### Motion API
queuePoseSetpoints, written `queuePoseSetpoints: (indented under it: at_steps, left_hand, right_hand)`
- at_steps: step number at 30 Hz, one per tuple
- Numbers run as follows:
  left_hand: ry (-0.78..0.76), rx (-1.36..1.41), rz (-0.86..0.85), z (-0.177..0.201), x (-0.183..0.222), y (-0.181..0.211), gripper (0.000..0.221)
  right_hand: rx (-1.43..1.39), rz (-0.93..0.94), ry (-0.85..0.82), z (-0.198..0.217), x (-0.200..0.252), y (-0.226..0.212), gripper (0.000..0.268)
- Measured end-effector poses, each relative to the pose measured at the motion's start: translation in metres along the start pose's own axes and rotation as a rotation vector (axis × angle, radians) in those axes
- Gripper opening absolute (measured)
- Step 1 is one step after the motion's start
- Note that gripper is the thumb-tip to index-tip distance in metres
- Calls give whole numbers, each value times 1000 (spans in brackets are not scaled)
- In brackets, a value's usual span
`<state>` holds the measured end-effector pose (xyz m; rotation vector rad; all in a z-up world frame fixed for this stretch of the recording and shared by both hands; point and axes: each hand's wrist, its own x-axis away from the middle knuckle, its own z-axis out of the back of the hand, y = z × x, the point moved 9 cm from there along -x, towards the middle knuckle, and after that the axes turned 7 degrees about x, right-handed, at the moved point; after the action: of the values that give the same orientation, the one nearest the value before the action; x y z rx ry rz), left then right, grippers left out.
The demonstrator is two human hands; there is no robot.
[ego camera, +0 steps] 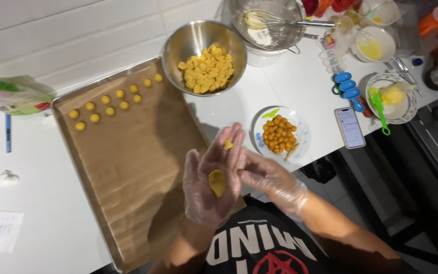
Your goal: Preparing filled cookies by stuffing dough with filling, rolling them into balls, and arranging them on a baking tray
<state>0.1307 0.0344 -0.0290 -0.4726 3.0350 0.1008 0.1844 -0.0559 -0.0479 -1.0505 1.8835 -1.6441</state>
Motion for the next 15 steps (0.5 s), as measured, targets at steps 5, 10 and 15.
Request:
queuePoseSetpoints:
  at_steps: [5,10,15]
  left_hand:
    - [6,-4,-116,20,4,17,77]
    - [73,289,-139,34,16,15,70]
    - [141,283,-229,47,22,8,73]
  right_hand:
    - [1154,254,462,201,-8,-3,27]
    - [1217,145,339,293,-19,84,23]
    - [1403,363,256,269,-10,125,17]
